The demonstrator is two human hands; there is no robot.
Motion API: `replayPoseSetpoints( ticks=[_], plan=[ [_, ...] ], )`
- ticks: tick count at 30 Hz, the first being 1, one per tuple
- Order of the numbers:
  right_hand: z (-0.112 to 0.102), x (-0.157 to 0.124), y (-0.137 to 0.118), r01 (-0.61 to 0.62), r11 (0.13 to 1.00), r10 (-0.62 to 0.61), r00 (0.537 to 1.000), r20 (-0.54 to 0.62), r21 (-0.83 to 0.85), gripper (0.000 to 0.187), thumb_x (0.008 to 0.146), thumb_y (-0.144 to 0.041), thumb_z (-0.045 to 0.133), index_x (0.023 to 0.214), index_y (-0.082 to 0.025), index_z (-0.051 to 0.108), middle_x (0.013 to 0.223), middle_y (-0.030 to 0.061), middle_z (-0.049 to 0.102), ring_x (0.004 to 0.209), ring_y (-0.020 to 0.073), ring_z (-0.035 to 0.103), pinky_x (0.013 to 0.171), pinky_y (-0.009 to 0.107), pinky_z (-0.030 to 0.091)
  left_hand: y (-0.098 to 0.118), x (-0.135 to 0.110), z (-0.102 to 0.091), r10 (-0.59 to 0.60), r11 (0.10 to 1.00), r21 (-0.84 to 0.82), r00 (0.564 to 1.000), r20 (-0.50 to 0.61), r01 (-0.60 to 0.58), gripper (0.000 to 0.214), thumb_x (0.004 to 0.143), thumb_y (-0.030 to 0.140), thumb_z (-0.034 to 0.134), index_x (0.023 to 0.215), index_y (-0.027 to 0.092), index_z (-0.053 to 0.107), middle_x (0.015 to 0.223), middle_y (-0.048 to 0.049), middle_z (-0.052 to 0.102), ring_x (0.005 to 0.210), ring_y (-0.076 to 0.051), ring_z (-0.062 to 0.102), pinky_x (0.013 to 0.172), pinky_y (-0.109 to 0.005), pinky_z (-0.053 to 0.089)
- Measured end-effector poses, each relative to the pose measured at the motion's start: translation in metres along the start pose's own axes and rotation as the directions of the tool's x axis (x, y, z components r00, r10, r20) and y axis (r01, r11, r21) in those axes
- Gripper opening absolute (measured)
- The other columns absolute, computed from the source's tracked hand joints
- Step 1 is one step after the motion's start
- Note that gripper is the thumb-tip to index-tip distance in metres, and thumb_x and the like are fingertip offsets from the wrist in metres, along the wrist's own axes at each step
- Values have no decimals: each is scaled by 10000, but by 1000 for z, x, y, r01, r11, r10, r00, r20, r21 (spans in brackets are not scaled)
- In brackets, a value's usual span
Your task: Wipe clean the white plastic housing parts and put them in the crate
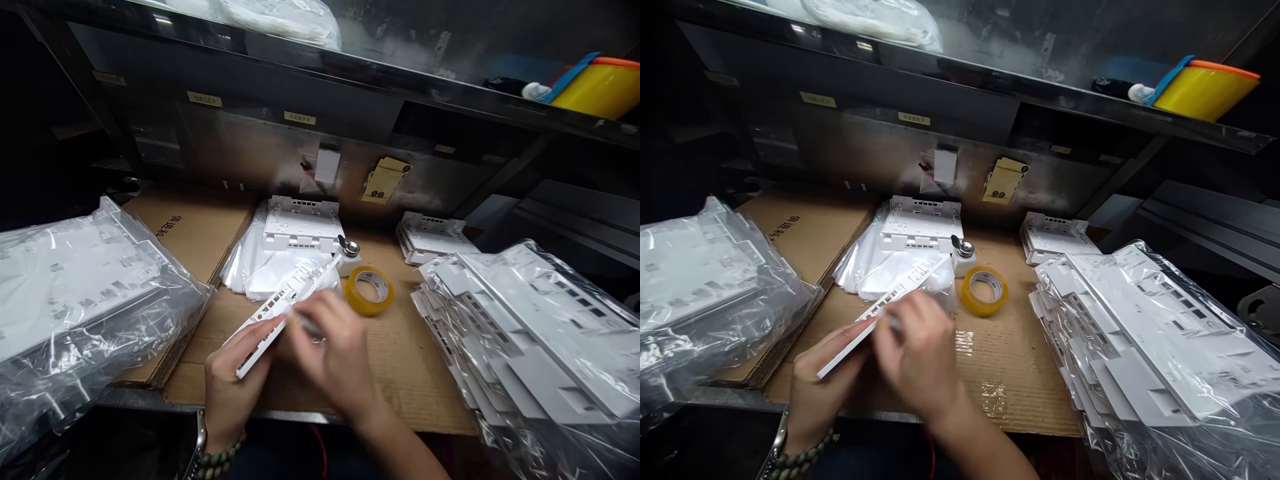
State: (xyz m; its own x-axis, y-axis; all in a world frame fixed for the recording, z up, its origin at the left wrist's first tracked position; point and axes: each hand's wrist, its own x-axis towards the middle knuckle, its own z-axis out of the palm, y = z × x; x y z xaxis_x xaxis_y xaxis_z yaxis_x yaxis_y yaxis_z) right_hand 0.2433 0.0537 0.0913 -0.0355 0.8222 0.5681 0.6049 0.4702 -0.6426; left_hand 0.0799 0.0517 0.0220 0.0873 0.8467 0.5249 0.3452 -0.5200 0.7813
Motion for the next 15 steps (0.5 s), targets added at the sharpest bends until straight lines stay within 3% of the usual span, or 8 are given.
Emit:
replayPoseSetpoints(
  ticks=[3, 9, 15],
  plan=[
    [5, -6, -6, 92, 993, -99, 991, 93, 76, 94, 937, -163, 617, 929, -151, 709, 861, 61, 695, 814, 188, 647, 752, 303, 520, -2, 0, 1, 20, 1000, 2, 999, -34, -20, 431, 898, 68, 659, 1238, 322, 732, 1181, 32, 783, 1057, -154, 736, 957, -211, 555],
    [-6, 17, 31, -109, 992, 99, 983, -157, -60, 109, 934, -201, 624, 879, -190, 718, 870, 46, 701, 799, 184, 640, 722, 311, 497, -1, 4, 2, -10, 1000, 16, 1000, 8, 10, 377, 911, 104, 683, 1230, 294, 747, 1189, -22, 780, 1087, -224, 734, 1019, -340, 554],
    [12, -2, -7, 128, 992, -129, 990, 60, 19, 125, 945, -187, 584, 922, -175, 706, 854, 49, 699, 799, 177, 643, 721, 296, 522, -2, 7, -3, 50, 998, 35, 996, -72, -48, 345, 886, 115, 678, 1176, 277, 774, 1132, -31, 804, 1011, -232, 760, 923, -322, 600]
  ],
)
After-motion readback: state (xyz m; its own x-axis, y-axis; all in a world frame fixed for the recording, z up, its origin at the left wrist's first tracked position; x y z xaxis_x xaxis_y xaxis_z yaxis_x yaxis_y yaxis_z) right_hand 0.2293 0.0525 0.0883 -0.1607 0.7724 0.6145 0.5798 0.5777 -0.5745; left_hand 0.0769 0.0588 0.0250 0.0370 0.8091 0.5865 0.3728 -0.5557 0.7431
